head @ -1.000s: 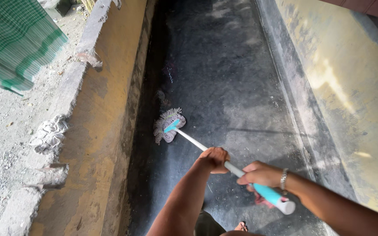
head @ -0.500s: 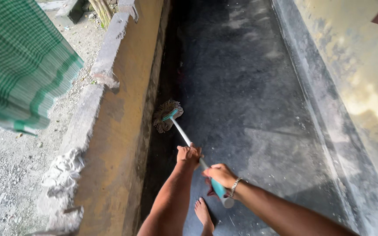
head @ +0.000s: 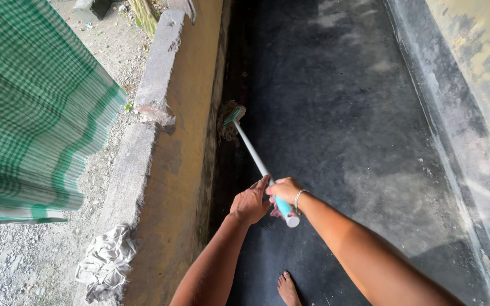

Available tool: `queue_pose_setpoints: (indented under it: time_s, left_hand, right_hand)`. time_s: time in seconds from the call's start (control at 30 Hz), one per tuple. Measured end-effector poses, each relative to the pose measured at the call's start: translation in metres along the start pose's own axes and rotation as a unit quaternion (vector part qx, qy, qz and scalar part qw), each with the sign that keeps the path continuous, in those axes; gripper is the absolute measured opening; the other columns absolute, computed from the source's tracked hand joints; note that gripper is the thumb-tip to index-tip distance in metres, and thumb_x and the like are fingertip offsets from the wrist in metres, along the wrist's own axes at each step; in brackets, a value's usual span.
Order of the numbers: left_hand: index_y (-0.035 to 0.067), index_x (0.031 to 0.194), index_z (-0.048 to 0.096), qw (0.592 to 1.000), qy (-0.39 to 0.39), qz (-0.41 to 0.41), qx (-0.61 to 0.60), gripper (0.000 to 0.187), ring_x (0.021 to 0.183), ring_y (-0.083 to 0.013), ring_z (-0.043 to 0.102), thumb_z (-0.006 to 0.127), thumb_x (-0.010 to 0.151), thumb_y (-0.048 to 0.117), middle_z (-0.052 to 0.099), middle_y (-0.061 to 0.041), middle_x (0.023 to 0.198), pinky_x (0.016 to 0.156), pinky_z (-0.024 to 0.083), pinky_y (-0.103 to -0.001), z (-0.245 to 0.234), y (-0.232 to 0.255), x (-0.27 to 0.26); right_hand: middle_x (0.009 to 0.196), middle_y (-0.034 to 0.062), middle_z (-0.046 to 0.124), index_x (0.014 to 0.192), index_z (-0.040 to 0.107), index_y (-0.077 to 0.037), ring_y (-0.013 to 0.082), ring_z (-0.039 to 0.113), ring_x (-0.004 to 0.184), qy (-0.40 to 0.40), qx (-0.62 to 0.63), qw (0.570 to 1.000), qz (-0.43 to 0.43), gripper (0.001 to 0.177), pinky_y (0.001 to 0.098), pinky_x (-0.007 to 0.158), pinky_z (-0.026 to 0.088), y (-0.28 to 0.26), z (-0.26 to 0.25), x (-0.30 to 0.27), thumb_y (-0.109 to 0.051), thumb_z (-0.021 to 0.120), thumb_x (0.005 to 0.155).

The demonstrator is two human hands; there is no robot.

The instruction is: The person mops a dark floor in a narrow walkway using a mop with a white head and blue handle, moving the mop back and forth across the surface.

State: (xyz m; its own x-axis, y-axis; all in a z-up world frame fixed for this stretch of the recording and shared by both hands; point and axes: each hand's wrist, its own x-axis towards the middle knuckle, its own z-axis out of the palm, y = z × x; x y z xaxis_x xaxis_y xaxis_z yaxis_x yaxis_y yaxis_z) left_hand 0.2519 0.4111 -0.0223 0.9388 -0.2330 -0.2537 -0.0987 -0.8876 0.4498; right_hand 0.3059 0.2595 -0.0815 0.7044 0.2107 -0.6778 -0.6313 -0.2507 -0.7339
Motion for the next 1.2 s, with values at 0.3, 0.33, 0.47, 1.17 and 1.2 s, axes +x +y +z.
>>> queue_pose_setpoints:
  time_s: [0.3, 0.33, 0.47, 1.17, 1.2]
  left_hand:
    - [0.025, 0.162, 0.019, 0.994, -0.083, -0.044, 0.049, 0.091, 0.147, -0.0286, 0.038, 0.074, 0.089, 0.024, 0.020, -0.005, 0.169, 0.116, 0.042, -0.042, 0.015, 0.026, -0.017]
    - [0.025, 0.163, 0.019, 0.993, -0.096, -0.047, 0.060, 0.092, 0.150, -0.0276, 0.034, 0.074, 0.089, 0.025, 0.019, -0.005, 0.170, 0.118, 0.041, -0.042, 0.022, 0.030, -0.020]
    - [0.025, 0.161, 0.019, 0.989, -0.113, -0.042, 0.083, 0.085, 0.155, -0.0281, 0.021, 0.070, 0.094, 0.038, 0.022, -0.006, 0.168, 0.123, 0.028, -0.049, 0.063, 0.054, -0.035]
    - [0.012, 0.140, 0.043, 0.937, -0.212, 0.267, -0.079, 0.060, 0.100, -0.0292, 0.070, 0.054, 0.096, 0.051, 0.071, -0.016, 0.111, 0.089, 0.054, -0.045, 0.301, 0.426, -0.239]
    - [0.014, 0.140, 0.048, 0.930, -0.235, 0.277, -0.054, 0.059, 0.089, -0.0247, 0.077, 0.053, 0.095, 0.051, 0.076, -0.012, 0.102, 0.084, 0.059, -0.042, 0.304, 0.439, -0.244]
  right_hand:
    - [0.077, 0.0048, 0.058, 0.146, 0.058, -0.020, 0.0164, 0.061, 0.061, -0.008, 0.026, 0.998, 0.053, 0.058, 0.0408, 0.048, 0.061, 0.057, -0.009, -0.064, -0.012, 0.066, 0.089]
    - [0.075, 0.0038, 0.056, 0.147, 0.058, -0.020, 0.0164, 0.059, 0.061, -0.012, 0.040, 0.997, 0.066, 0.059, 0.0409, 0.047, 0.061, 0.071, -0.013, -0.073, -0.011, 0.066, 0.089]
    - [0.073, 0.0034, 0.059, 0.129, 0.056, -0.018, 0.0170, 0.061, 0.056, -0.020, -0.034, 0.999, 0.012, 0.042, 0.0366, 0.046, 0.054, 0.108, -0.043, -0.137, -0.015, 0.068, 0.089]
    - [0.054, 0.0062, 0.048, 0.074, 0.058, -0.005, 0.0197, 0.052, 0.045, 0.191, -0.127, 0.942, 0.243, 0.046, 0.0358, 0.042, 0.037, 0.248, -0.230, -0.647, -0.046, 0.062, 0.095]
    - [0.054, 0.0071, 0.047, 0.073, 0.056, -0.004, 0.0211, 0.050, 0.045, 0.195, -0.127, 0.935, 0.267, 0.050, 0.0368, 0.043, 0.037, 0.254, -0.232, -0.661, -0.048, 0.063, 0.096]
